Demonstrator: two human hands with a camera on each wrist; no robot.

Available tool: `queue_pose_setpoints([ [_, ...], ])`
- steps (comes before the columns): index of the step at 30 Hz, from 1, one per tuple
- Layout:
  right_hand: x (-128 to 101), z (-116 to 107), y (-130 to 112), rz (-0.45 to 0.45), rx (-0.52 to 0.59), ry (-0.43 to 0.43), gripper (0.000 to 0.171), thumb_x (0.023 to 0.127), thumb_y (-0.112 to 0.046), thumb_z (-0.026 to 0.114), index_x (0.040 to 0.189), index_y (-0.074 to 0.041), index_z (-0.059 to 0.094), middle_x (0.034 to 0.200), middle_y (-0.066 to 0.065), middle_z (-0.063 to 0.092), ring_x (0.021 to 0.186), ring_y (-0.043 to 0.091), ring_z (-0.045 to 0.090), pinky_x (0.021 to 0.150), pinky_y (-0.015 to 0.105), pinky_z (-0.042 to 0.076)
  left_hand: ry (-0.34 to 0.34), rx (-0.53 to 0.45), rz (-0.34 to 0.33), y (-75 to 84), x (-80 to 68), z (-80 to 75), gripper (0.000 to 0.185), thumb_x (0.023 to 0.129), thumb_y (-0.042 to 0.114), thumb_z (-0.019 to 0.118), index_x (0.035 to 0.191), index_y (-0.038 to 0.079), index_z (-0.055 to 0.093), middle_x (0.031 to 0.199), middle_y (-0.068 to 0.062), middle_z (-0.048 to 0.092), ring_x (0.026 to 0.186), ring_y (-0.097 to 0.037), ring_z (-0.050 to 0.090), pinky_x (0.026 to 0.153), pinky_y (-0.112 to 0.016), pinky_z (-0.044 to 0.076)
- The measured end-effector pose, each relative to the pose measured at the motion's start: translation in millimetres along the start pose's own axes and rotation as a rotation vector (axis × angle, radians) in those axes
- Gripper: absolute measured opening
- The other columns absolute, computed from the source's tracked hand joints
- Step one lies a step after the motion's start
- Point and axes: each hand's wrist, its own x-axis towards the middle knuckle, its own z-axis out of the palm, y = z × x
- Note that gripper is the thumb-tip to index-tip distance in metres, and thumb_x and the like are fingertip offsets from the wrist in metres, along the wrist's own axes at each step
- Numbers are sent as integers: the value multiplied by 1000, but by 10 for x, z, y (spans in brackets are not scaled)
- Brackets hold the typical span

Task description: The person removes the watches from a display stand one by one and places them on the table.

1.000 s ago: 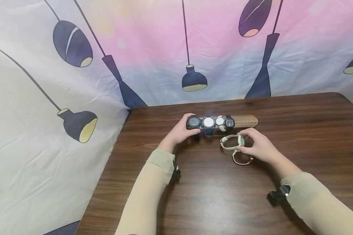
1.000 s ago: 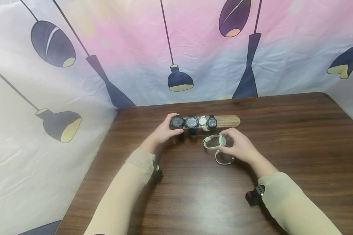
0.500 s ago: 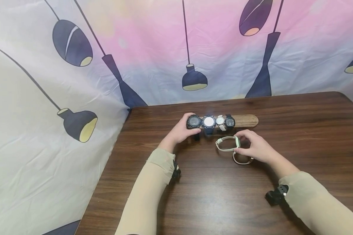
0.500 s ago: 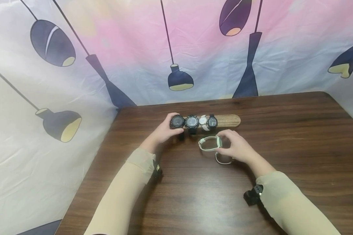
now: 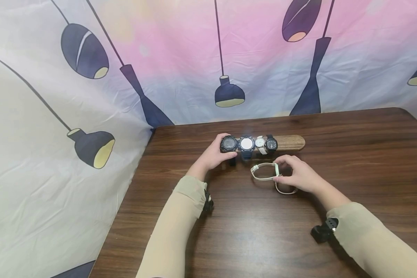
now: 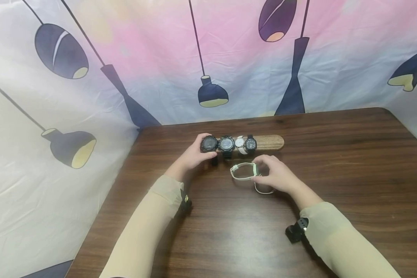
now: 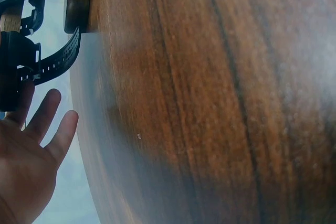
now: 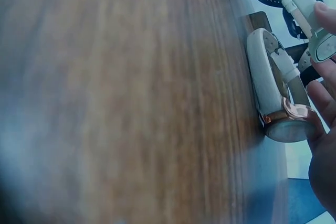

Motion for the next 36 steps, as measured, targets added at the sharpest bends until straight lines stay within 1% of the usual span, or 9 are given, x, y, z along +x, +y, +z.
queue_pose_setpoints([
  [5, 20, 29, 16, -7, -20, -23, 46, 73, -30, 81, 110, -14, 60, 96, 1, 61, 96, 21, 50, 81, 42, 40, 2, 1, 3, -9, 7, 5, 68, 83, 36, 71, 137, 21, 32, 129, -5, 47, 116, -19, 48, 98, -39, 38],
  [11, 32, 51, 20, -44, -27, -44, 44, 71, -28, 82, 106, -14, 61, 96, -1, 65, 95, 19, 48, 81, 40, 37, 3, 1, 8, -5, 3, 0, 68, 83, 36, 71, 136, 20, 33, 129, -6, 47, 116, -19, 48, 98, -40, 37],
  [19, 30, 84, 12, -28, -65, -81, 42, 71, -34, 81, 105, -19, 61, 99, -3, 67, 100, 22, 46, 85, 48, 27, 2, -9, 11, 8, -2, 1, 67, 83, 34, 72, 136, 20, 33, 128, -6, 47, 115, -19, 49, 98, -39, 38],
  [22, 30, 98, 8, -33, -90, -86, 42, 71, -36, 81, 104, -19, 61, 99, -5, 67, 101, 22, 47, 84, 48, 26, 4, -5, 8, 11, -4, 4, 67, 83, 35, 72, 136, 21, 33, 129, -6, 47, 115, -19, 49, 98, -39, 38],
  [29, 28, 130, 0, -54, -138, -112, 40, 71, -38, 80, 102, -20, 63, 96, -12, 63, 102, 22, 48, 81, 43, 25, 5, 3, -1, 17, -9, 3, 68, 83, 36, 71, 137, 21, 32, 129, -6, 47, 115, -20, 49, 97, -40, 38],
  [36, 24, 140, 2, -40, -155, -135, 41, 71, -41, 80, 102, -21, 63, 97, -11, 62, 104, 23, 47, 82, 45, 24, 5, -3, -3, 13, -7, 5, 68, 83, 36, 71, 137, 21, 32, 129, -6, 47, 116, -20, 48, 98, -40, 38],
])
